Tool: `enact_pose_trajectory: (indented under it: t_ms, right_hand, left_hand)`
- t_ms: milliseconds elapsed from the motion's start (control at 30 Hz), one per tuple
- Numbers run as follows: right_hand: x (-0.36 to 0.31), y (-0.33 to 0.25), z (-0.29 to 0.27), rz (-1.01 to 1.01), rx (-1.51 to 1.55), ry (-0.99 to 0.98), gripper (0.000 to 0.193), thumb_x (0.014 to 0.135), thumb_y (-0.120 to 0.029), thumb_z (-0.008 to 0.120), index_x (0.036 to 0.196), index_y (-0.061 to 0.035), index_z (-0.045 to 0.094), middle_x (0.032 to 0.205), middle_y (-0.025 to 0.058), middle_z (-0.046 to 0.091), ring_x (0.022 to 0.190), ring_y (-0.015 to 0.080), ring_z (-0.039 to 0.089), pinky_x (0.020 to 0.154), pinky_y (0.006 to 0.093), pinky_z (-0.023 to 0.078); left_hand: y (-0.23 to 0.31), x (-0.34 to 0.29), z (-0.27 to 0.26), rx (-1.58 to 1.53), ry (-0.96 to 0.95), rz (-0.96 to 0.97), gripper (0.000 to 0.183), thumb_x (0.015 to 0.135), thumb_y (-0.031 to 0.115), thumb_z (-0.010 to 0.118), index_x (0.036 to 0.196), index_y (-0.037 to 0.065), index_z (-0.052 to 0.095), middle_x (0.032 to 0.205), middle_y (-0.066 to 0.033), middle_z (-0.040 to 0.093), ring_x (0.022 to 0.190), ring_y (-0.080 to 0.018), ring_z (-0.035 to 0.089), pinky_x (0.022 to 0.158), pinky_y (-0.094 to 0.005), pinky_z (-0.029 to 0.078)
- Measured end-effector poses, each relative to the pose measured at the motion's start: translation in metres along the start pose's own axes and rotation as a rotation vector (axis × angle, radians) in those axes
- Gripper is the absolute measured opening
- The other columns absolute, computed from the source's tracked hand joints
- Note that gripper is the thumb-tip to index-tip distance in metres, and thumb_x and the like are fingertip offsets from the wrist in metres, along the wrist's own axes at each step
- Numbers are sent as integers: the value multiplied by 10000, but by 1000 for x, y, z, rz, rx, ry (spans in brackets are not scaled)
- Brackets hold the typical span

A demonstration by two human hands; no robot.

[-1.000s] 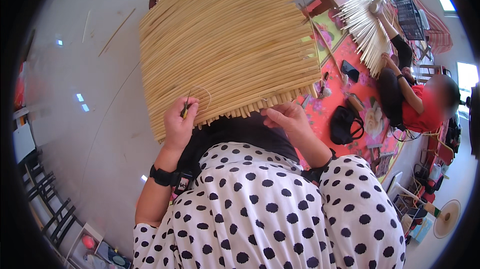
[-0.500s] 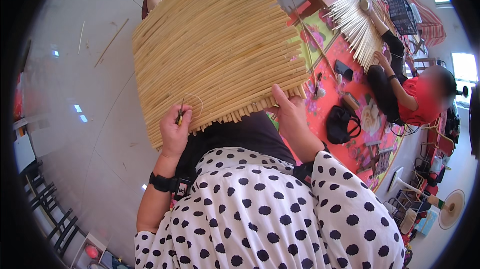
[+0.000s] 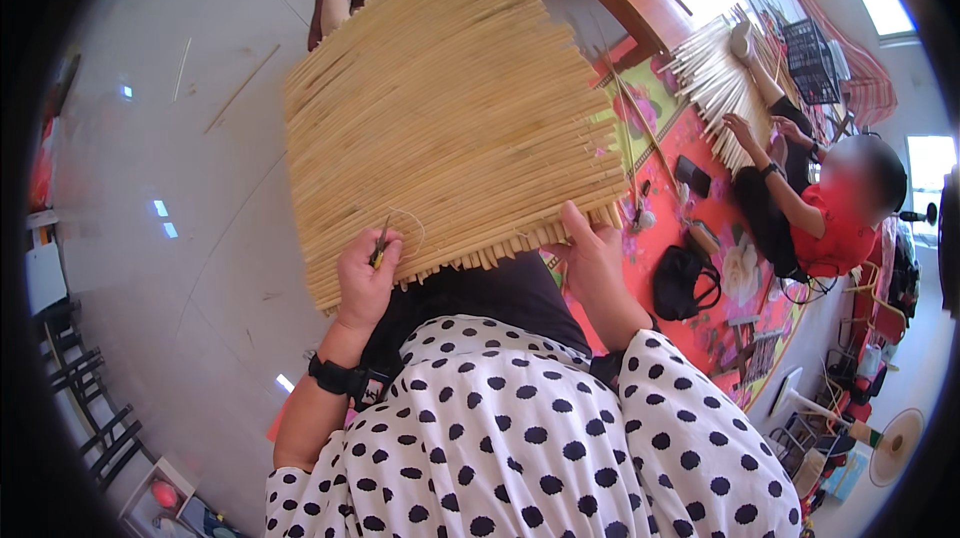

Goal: The person sits on the floor and weaves a bamboo mat using thin bamboo strips and a white string. They use a small knife to cut the string and adjust the bamboo strips to ensure a tight weave.

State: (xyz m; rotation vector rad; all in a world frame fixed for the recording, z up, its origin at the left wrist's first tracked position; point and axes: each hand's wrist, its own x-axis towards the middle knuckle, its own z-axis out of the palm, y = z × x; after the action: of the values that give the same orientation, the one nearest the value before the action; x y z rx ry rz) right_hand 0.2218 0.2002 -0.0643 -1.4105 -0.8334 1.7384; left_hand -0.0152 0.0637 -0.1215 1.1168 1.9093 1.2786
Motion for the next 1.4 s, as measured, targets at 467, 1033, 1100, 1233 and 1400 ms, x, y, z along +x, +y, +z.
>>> enact_pose_trajectory:
  t_ms: [467,1033,1100,1233,1400]
  right_hand:
    - [7,-7,-10,-92,79,69,210,953,-215,608,1072,-42,591,944,35,648,818,146,654,717,299,548]
    - [11,21,-83,272,27,-687,285,892,-346,678,895,-64,635,900,60,663,749,173,616,645,285,507]
    - [-4,2,-65,252,-200,-909,285,882,-281,697,840,-4,645,769,83,652,623,159,600,602,280,503]
    - [-34,-19,-19,101,-297,-864,234,864,-91,702,1059,29,652,872,73,668,719,106,609,643,230,494]
    - [-33,-19,21,-318,-456,-750,290,777,26,737,1056,-19,674,947,73,666,741,108,596,635,216,464]
  left_hand:
    - [0,1,3,-92,24,-11,58,878,62,642,901,9,638,733,-59,608,659,-136,573,632,-267,457]
    - [21,0,-17,-50,-91,194,134,845,18,660,979,13,654,771,-110,544,705,-249,561,639,-332,443]
    - [33,0,-20,-85,-135,210,138,847,18,661,985,17,657,771,-110,545,708,-245,562,643,-333,443]
    - [47,2,-14,-261,-228,280,141,828,22,674,967,17,646,806,-119,580,752,-274,594,662,-351,456]
    - [70,0,-6,-355,-381,277,148,790,35,717,915,7,641,807,-128,604,744,-286,612,651,-355,465]
